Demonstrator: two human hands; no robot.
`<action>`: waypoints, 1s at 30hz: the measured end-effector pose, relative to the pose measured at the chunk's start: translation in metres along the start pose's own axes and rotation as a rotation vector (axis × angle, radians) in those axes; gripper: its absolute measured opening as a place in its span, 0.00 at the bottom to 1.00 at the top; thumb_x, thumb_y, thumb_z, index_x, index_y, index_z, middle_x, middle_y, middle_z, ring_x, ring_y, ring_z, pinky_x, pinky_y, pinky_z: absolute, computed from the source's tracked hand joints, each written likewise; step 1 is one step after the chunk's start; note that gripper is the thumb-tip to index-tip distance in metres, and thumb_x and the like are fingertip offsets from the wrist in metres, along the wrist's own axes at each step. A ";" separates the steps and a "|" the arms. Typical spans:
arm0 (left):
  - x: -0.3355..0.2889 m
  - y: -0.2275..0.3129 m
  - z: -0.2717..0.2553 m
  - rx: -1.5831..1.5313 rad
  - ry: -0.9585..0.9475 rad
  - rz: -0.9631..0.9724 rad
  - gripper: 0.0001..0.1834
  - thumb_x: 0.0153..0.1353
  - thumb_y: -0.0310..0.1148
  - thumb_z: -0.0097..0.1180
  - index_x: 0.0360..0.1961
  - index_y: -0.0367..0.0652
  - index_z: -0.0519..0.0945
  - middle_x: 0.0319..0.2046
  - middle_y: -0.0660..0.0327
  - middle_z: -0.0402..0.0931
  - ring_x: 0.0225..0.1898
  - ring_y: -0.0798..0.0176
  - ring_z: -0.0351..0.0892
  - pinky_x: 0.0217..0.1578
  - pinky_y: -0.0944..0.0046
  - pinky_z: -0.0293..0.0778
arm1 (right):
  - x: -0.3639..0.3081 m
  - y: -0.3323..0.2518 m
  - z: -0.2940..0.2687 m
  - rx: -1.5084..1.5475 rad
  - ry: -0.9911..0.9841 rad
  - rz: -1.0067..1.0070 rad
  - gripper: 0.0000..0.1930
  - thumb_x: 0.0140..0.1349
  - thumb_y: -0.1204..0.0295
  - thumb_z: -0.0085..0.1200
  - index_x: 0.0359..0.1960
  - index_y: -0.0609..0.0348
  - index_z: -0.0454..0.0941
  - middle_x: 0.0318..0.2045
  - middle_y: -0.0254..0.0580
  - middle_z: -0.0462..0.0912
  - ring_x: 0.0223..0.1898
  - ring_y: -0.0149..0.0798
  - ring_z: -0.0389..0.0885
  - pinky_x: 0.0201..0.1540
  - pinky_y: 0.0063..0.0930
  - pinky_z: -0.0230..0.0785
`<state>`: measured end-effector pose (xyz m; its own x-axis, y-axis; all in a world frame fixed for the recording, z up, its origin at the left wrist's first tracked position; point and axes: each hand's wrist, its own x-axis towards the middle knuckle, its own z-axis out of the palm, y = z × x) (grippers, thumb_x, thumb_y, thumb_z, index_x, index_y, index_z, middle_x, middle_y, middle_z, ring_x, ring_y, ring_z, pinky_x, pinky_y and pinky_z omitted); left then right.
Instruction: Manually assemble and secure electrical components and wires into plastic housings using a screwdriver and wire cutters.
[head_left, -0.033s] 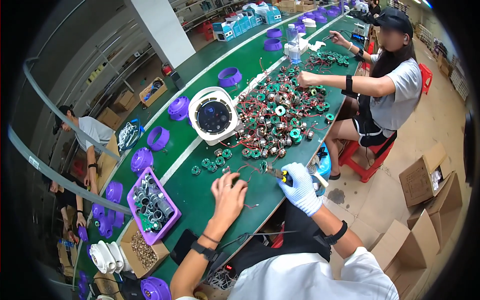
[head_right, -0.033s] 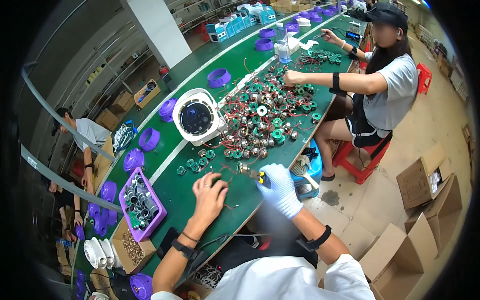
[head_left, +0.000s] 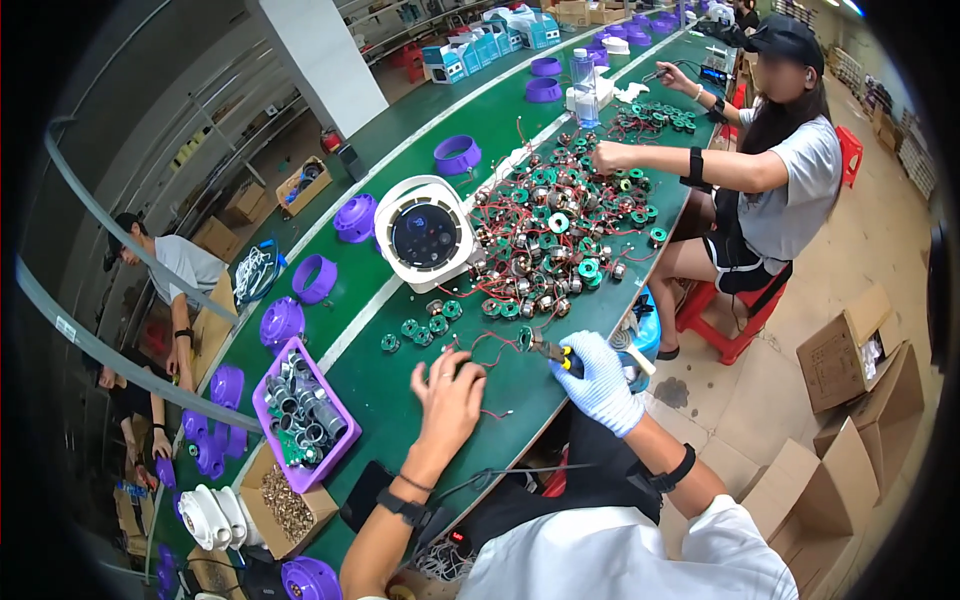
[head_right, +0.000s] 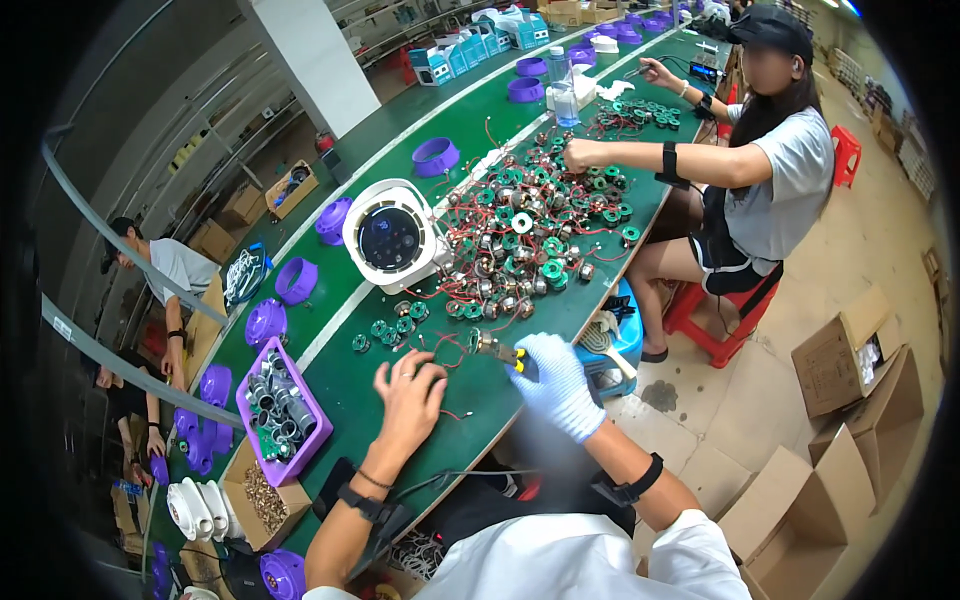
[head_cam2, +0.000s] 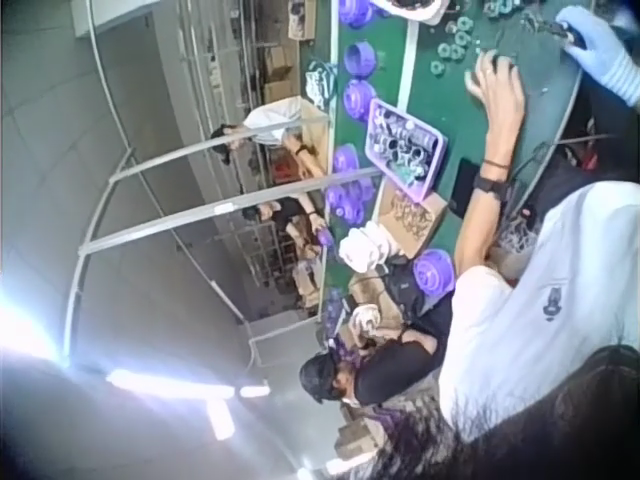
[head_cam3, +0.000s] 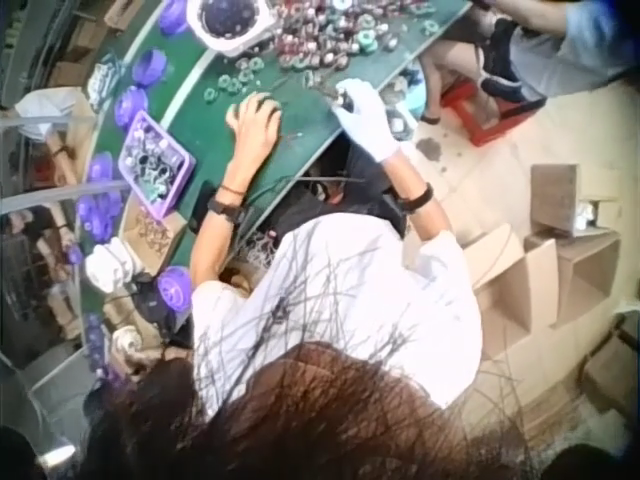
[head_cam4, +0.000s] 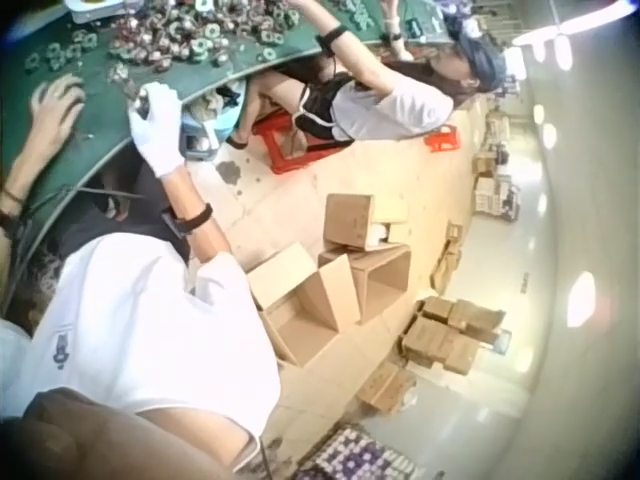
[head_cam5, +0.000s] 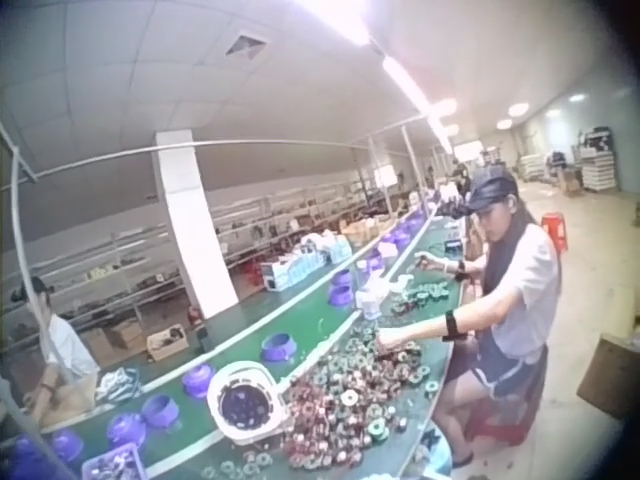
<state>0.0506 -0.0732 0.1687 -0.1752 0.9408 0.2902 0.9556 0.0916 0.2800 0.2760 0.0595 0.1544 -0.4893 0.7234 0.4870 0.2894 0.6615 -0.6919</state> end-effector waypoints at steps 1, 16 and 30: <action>-0.004 -0.002 -0.006 -0.005 0.035 -0.025 0.17 0.66 0.36 0.63 0.56 0.50 0.80 0.57 0.60 0.80 0.65 0.48 0.75 0.72 0.36 0.46 | -0.002 -0.008 0.001 0.104 -0.024 0.062 0.13 0.58 0.71 0.69 0.40 0.60 0.78 0.34 0.49 0.80 0.37 0.56 0.80 0.41 0.45 0.73; -0.024 0.010 -0.037 -1.542 0.084 -0.426 0.22 0.73 0.28 0.60 0.65 0.32 0.75 0.57 0.49 0.82 0.59 0.58 0.82 0.65 0.59 0.72 | -0.024 -0.073 0.042 1.374 -0.881 0.831 0.12 0.73 0.61 0.54 0.38 0.56 0.75 0.25 0.29 0.74 0.25 0.25 0.73 0.30 0.21 0.66; -0.055 -0.002 -0.014 -1.425 0.061 -0.544 0.27 0.78 0.40 0.55 0.67 0.30 0.74 0.44 0.59 0.83 0.43 0.71 0.78 0.48 0.68 0.76 | 0.002 -0.087 -0.003 -0.396 -0.576 0.056 0.30 0.55 0.64 0.65 0.61 0.58 0.75 0.44 0.50 0.78 0.47 0.55 0.78 0.49 0.50 0.71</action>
<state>0.0548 -0.1297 0.1654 -0.4620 0.8801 -0.1095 -0.2366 -0.0033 0.9716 0.2523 0.0042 0.2171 -0.7914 0.6110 0.0201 0.5515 0.7277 -0.4078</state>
